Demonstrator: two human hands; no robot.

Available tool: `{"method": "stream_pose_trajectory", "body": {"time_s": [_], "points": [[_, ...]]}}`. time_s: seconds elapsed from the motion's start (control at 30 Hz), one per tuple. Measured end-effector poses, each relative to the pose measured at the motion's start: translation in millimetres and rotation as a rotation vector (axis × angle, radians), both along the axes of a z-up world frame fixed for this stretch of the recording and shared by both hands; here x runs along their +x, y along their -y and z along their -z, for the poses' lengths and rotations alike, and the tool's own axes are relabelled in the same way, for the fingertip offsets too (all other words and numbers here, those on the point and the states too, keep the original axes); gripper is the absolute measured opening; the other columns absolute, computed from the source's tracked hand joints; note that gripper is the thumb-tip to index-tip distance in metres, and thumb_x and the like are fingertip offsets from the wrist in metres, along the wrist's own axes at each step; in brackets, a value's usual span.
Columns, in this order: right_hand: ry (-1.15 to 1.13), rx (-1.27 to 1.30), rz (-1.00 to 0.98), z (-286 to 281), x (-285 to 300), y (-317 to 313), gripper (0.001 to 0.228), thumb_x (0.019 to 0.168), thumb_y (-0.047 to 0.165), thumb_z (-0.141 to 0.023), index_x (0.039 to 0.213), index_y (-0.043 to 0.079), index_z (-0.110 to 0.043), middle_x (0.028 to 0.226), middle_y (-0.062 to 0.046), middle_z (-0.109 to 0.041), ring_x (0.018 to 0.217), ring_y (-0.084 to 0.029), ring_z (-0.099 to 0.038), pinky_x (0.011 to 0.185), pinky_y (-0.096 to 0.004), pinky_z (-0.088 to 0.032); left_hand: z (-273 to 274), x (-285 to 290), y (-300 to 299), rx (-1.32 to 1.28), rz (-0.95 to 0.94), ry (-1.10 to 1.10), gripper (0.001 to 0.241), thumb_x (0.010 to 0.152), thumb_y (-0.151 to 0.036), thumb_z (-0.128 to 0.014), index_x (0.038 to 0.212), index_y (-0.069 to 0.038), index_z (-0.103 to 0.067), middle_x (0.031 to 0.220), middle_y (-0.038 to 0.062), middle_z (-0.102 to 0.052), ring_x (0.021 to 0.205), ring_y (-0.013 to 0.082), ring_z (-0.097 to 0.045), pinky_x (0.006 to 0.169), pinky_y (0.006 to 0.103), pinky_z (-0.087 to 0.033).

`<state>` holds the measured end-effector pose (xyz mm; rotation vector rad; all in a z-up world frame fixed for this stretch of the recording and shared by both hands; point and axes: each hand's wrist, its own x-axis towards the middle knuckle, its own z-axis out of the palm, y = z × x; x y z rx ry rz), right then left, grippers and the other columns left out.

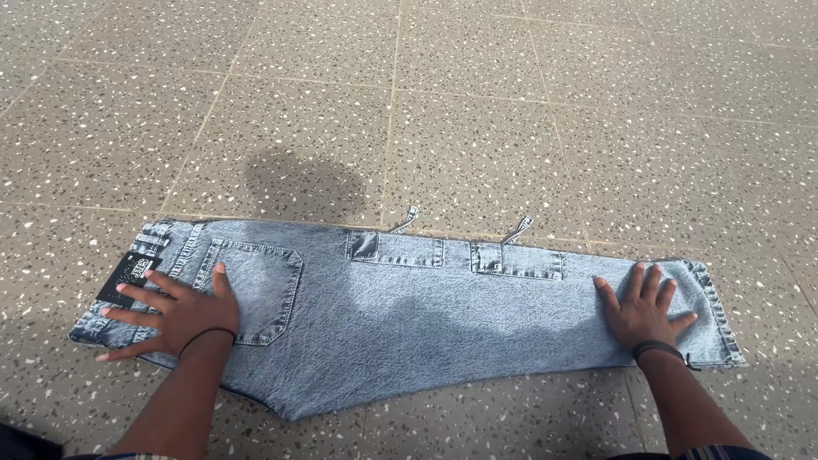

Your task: The person folds various pairs of denim pants while sitting on an outdoor tiled floor.

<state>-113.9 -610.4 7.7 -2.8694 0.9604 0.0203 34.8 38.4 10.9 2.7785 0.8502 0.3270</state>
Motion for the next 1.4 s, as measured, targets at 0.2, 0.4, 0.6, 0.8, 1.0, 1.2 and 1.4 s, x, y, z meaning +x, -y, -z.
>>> {"method": "stream_pose_trajectory", "body": {"time_s": [0.2,0.4,0.6,0.8,1.0,1.2,1.4], "points": [[0.036,-0.085,0.136,7,-14,29,0.116,0.088,0.092,-0.023,0.160,0.002,-0.014,0.168,-0.025,-0.006,0.156,-0.042,0.000,0.112,-0.077,-0.001,4,-1,49,0.225,0.247,0.237,0.095,0.102,-0.068,-0.033,0.164,0.003,-0.022,0.172,0.031,-0.004,0.157,0.0544,0.005,0.112,0.0846,0.002],[0.376,-0.048,-0.477,-57,33,-129,0.094,0.099,0.068,-0.034,0.160,-0.002,-0.021,0.169,-0.026,-0.017,0.159,-0.037,-0.010,0.122,-0.062,-0.009,-48,-19,183,0.153,1.231,0.258,0.073,0.103,-0.055,-0.039,0.160,-0.009,-0.028,0.168,0.016,-0.019,0.156,0.0371,-0.010,0.119,0.0707,-0.006],[0.261,-0.225,-0.763,-25,35,-161,0.088,0.100,0.067,-0.030,0.161,0.003,-0.017,0.165,-0.025,-0.015,0.155,-0.036,-0.006,0.120,-0.060,-0.001,-19,-2,194,0.119,1.058,-0.017,0.087,0.099,-0.068,-0.030,0.161,-0.008,-0.019,0.168,0.010,-0.014,0.156,0.0313,-0.004,0.116,0.0727,-0.004],[0.081,-0.115,-0.736,-32,25,-102,0.092,0.096,0.070,-0.025,0.161,0.008,-0.010,0.170,-0.015,-0.010,0.157,-0.031,-0.003,0.121,-0.061,-0.001,16,26,133,0.174,0.968,0.089,0.098,0.101,-0.077,-0.027,0.158,0.002,-0.021,0.168,0.025,-0.014,0.159,0.0407,0.000,0.120,0.0691,0.001],[0.056,-0.104,-0.529,-13,10,-42,0.095,0.093,0.076,-0.029,0.162,0.012,-0.012,0.170,-0.017,-0.003,0.157,-0.032,0.001,0.115,-0.071,0.000,13,39,79,0.126,0.788,0.031,0.092,0.099,-0.074,-0.022,0.162,-0.007,-0.019,0.169,0.021,-0.011,0.156,0.0412,0.002,0.110,0.0778,0.008],[-0.020,-0.046,-0.226,-11,-21,22,0.101,0.085,0.083,-0.024,0.162,0.019,-0.010,0.171,-0.013,-0.002,0.157,-0.031,0.000,0.110,-0.080,-0.002,17,49,-12,0.211,0.603,0.049,0.094,0.094,-0.078,-0.022,0.160,-0.012,-0.018,0.169,0.015,-0.005,0.154,0.0400,0.007,0.101,0.0832,0.015],[0.115,-0.274,0.185,36,-93,105,0.119,0.084,0.093,-0.027,0.162,0.003,-0.028,0.162,-0.030,-0.018,0.154,-0.049,-0.007,0.111,-0.079,-0.004,26,55,-36,0.103,0.382,-0.099,0.097,0.093,-0.079,-0.019,0.162,-0.012,-0.012,0.171,0.013,-0.002,0.159,0.0245,0.004,0.097,0.0903,0.012]]}}
